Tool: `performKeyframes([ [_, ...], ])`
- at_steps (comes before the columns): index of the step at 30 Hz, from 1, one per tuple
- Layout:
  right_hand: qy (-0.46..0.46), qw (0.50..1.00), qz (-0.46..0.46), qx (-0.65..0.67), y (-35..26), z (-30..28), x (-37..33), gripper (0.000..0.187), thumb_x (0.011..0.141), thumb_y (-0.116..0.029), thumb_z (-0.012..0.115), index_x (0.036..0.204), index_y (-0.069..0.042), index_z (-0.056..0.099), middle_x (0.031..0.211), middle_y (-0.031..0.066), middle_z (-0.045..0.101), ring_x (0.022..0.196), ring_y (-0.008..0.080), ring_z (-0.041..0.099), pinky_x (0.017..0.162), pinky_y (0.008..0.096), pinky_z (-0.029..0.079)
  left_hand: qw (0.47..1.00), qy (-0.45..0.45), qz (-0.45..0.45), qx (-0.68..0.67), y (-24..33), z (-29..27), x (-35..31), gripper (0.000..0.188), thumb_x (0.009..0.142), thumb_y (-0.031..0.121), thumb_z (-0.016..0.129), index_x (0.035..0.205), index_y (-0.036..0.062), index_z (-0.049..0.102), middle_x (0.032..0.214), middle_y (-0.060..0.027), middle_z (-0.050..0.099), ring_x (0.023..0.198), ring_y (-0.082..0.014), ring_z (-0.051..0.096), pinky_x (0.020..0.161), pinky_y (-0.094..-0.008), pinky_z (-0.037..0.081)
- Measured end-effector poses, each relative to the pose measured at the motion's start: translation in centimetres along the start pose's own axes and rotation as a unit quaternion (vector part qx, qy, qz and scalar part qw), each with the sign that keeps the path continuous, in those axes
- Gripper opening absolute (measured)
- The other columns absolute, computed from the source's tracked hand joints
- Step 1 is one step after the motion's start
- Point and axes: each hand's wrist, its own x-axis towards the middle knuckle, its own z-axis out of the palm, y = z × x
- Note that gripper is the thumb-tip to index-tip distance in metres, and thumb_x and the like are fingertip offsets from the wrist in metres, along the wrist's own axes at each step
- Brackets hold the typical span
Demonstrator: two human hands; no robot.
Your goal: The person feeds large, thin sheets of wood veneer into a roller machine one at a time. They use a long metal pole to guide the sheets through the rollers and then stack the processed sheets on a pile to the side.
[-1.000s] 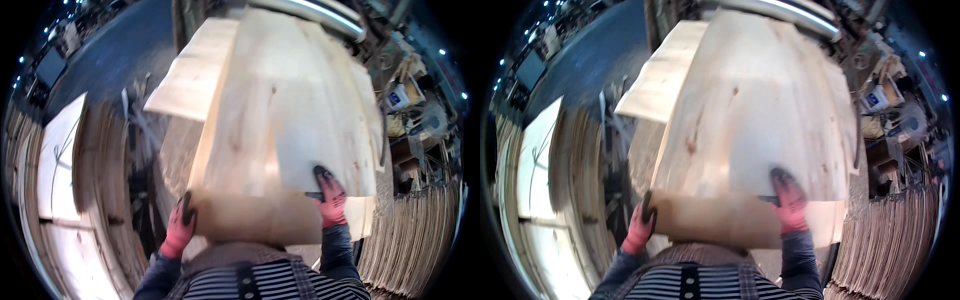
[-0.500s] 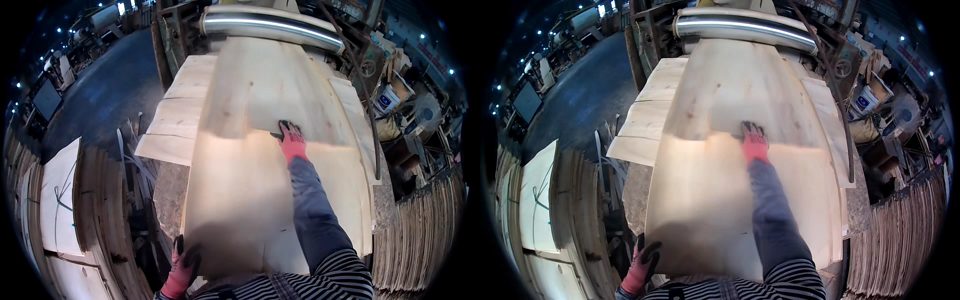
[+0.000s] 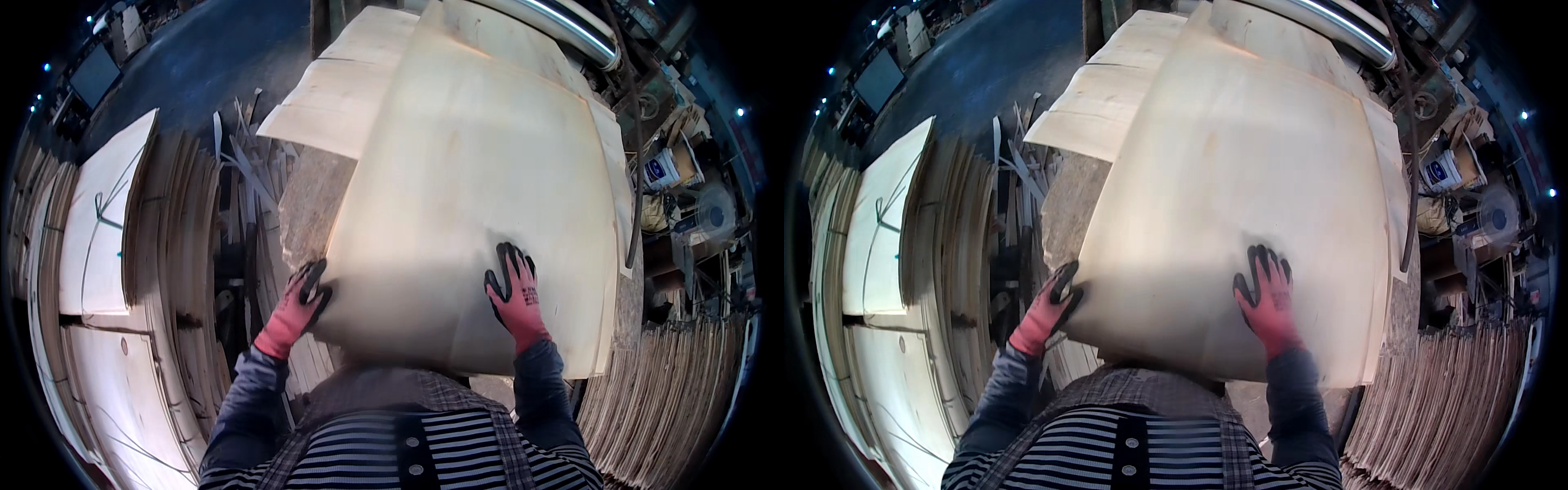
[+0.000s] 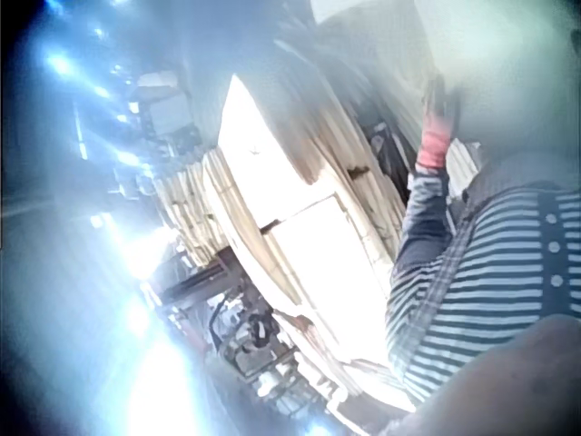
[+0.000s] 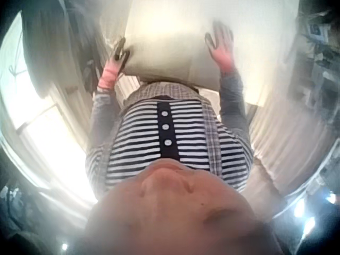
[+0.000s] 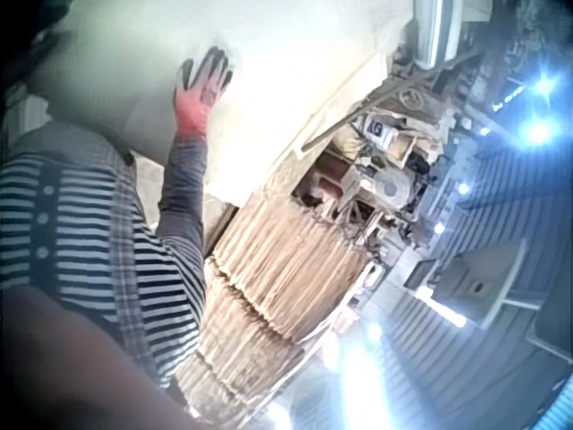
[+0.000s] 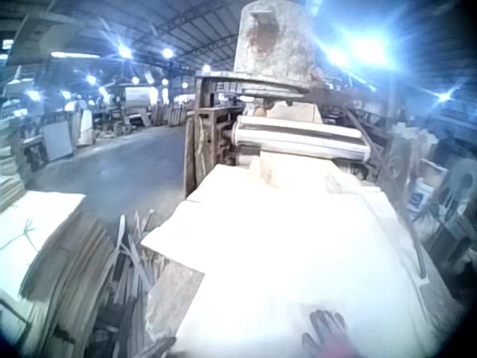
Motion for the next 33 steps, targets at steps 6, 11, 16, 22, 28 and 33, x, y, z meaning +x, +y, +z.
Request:
performKeyframes([
  [6, -0.005, 1.000, 0.028, 0.003, -1.0, 1.7, -7.4, 0.068, 0.072, -0.023, 0.064, 0.129, -0.003, 0.032, 0.132, 0.0199, 0.031, 0.124, 0.0369, 0.026, 0.103, 0.0456, 0.020, 0.998, -0.065, 0.000, 0.015, 2.4, -2.0, 0.8, 0.051, 0.075, 0.022, 0.064, 0.119, 0.0033, 0.047, 0.126, -0.0197, 0.040, 0.119, -0.0328, 0.036, 0.101, -0.0385, 0.026],
  [11, -0.042, 0.999, -0.028, -0.020, -5.3, 1.0, -9.5, 0.078, 0.066, -0.031, 0.069, 0.128, -0.002, 0.032, 0.133, 0.0198, 0.030, 0.123, 0.0385, 0.026, 0.103, 0.0471, 0.020, 0.950, -0.051, 0.051, 0.303, 11.9, -2.8, 1.5, 0.055, 0.075, 0.032, 0.061, 0.120, 0.0055, 0.046, 0.133, -0.0206, 0.030, 0.121, -0.0425, 0.027, 0.101, -0.0430, 0.023],
  [16, -0.058, 0.998, 0.002, -0.017, -6.1, 0.9, -12.5, 0.085, 0.056, -0.041, 0.073, 0.123, -0.002, 0.038, 0.127, 0.0239, 0.033, 0.121, 0.0421, 0.026, 0.101, 0.0549, 0.017, 0.939, -0.191, -0.007, -0.285, 20.5, -8.4, 2.0, 0.052, 0.084, 0.010, 0.050, 0.131, -0.0014, 0.029, 0.125, -0.0182, 0.043, 0.115, -0.0265, 0.042, 0.097, -0.0325, 0.030],
  [22, 0.088, 0.994, -0.040, -0.044, -5.0, -5.0, -13.3, 0.050, 0.053, -0.018, 0.067, 0.100, -0.007, 0.056, 0.111, 0.0209, 0.048, 0.100, 0.0409, 0.046, 0.085, 0.0508, 0.039, 0.844, -0.139, -0.135, -0.499, 19.4, -9.2, 1.2, 0.050, 0.082, 0.001, 0.044, 0.130, -0.0044, 0.029, 0.125, -0.0121, 0.045, 0.115, -0.0191, 0.042, 0.097, -0.0293, 0.030],
  [28, -0.021, 0.995, -0.015, -0.100, 0.4, -3.4, -3.1, 0.063, 0.063, -0.021, 0.066, 0.123, -0.019, 0.044, 0.121, 0.0128, 0.045, 0.111, 0.0348, 0.042, 0.095, 0.0455, 0.032, 0.996, 0.010, 0.036, -0.081, 12.9, -2.5, 7.9, 0.045, 0.082, 0.003, 0.050, 0.125, -0.0041, 0.036, 0.124, -0.0202, 0.043, 0.114, -0.0330, 0.042, 0.095, -0.0342, 0.033],
  [33, 0.063, 0.992, -0.016, -0.109, 6.8, -0.9, 6.4, 0.060, 0.067, -0.021, 0.064, 0.124, -0.020, 0.043, 0.127, 0.0088, 0.041, 0.117, 0.0317, 0.039, 0.095, 0.0435, 0.033, 0.986, 0.047, 0.086, 0.135, 10.6, -2.2, 5.5, 0.066, 0.074, 0.010, 0.062, 0.129, -0.0008, 0.028, 0.131, -0.0238, 0.031, 0.117, -0.0415, 0.032, 0.098, -0.0460, 0.025],
])
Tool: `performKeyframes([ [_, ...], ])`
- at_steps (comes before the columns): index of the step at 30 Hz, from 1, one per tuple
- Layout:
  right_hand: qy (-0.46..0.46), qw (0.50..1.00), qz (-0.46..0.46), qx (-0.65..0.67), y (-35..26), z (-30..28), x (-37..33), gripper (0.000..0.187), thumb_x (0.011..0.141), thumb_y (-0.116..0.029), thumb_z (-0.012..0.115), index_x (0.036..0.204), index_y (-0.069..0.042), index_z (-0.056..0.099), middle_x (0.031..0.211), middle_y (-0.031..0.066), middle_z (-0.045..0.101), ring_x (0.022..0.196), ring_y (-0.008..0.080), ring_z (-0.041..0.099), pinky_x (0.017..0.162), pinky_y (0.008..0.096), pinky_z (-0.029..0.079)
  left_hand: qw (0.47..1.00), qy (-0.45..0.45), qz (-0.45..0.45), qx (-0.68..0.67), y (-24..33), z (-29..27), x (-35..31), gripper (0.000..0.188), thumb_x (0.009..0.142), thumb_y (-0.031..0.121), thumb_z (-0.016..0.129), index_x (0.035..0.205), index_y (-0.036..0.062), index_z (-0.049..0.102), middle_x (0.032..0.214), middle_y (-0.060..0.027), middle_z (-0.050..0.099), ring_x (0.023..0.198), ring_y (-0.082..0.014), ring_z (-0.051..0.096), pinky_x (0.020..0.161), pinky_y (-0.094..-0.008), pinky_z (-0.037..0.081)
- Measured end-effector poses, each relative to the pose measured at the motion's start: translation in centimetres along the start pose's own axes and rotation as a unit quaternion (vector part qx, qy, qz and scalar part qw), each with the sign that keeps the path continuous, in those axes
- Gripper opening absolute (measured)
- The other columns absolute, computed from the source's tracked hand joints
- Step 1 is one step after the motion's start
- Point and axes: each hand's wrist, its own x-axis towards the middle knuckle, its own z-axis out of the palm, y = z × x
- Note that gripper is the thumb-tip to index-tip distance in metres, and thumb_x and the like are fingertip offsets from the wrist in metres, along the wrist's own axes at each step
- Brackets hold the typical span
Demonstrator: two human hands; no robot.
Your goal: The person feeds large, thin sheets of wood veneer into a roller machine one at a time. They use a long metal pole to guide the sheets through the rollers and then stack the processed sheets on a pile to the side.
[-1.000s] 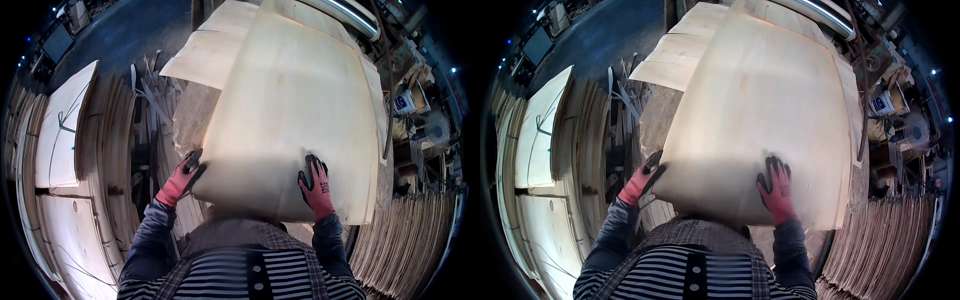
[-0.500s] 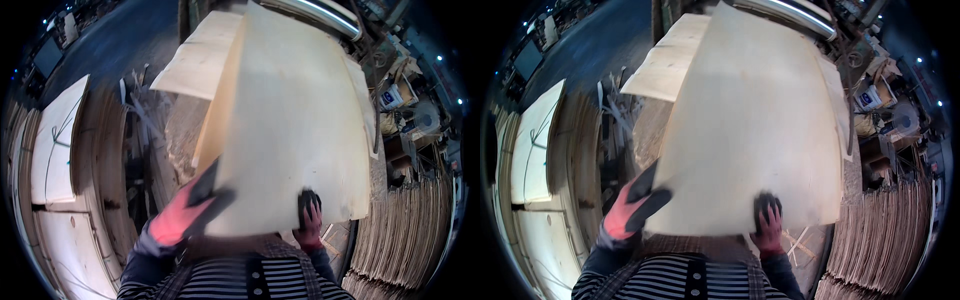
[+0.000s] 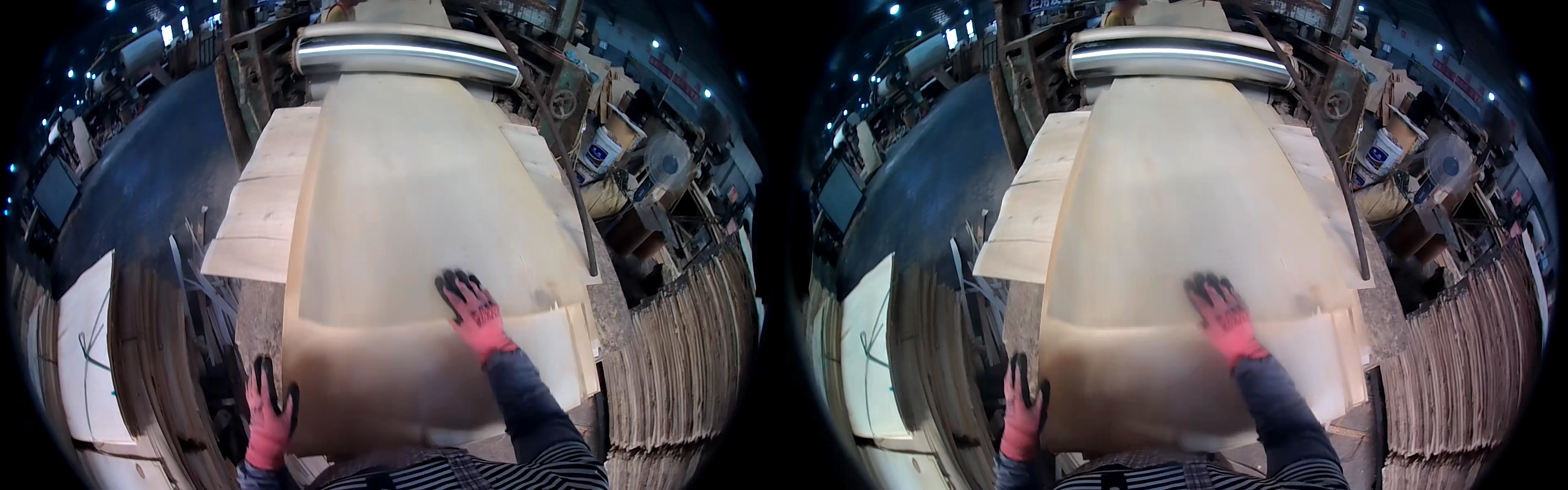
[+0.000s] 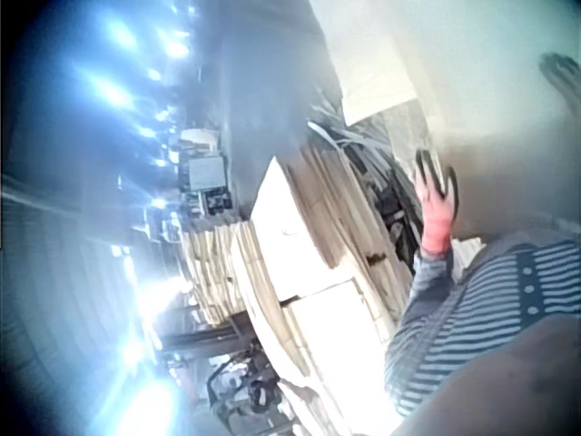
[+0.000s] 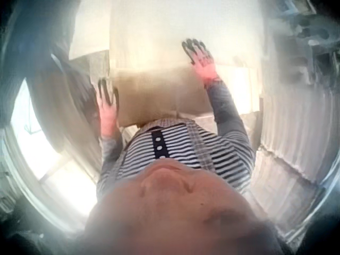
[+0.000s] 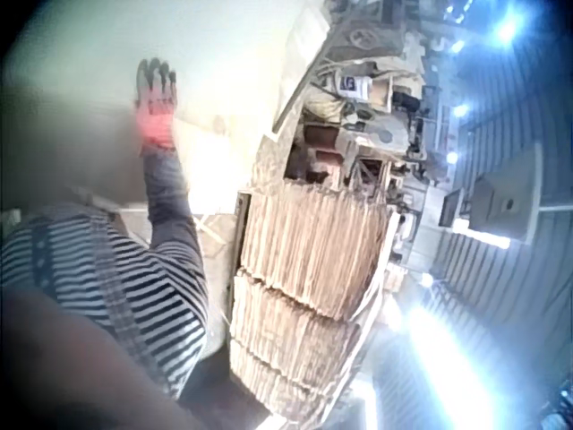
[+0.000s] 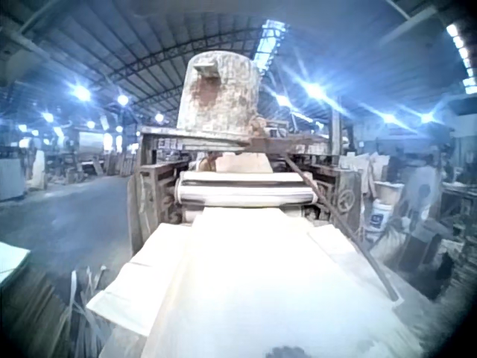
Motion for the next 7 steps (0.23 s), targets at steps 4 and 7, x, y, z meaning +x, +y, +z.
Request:
performKeyframes([
  [4, 0.062, 0.994, 0.045, 0.071, 3.3, 3.4, 10.5, 0.058, 0.071, -0.022, 0.063, 0.125, -0.019, 0.042, 0.129, 0.0056, 0.041, 0.119, 0.0288, 0.037, 0.095, 0.0390, 0.035, 0.987, -0.070, -0.086, 0.113, -3.8, 2.7, -4.8, 0.079, 0.067, 0.029, 0.067, 0.131, 0.0047, 0.027, 0.131, -0.0226, 0.031, 0.118, -0.0396, 0.031, 0.097, -0.0500, 0.024],
  [7, 0.058, 0.996, 0.065, -0.018, 4.7, 7.1, 17.4, 0.063, 0.071, -0.023, 0.064, 0.128, -0.019, 0.037, 0.133, 0.0080, 0.035, 0.123, 0.0302, 0.031, 0.103, 0.0400, 0.023, 0.968, -0.146, -0.164, 0.120, -6.2, 3.7, -6.4, 0.082, 0.068, 0.036, 0.066, 0.134, 0.0095, 0.024, 0.136, -0.0146, 0.027, 0.123, -0.0363, 0.025, 0.101, -0.0466, 0.021],
])
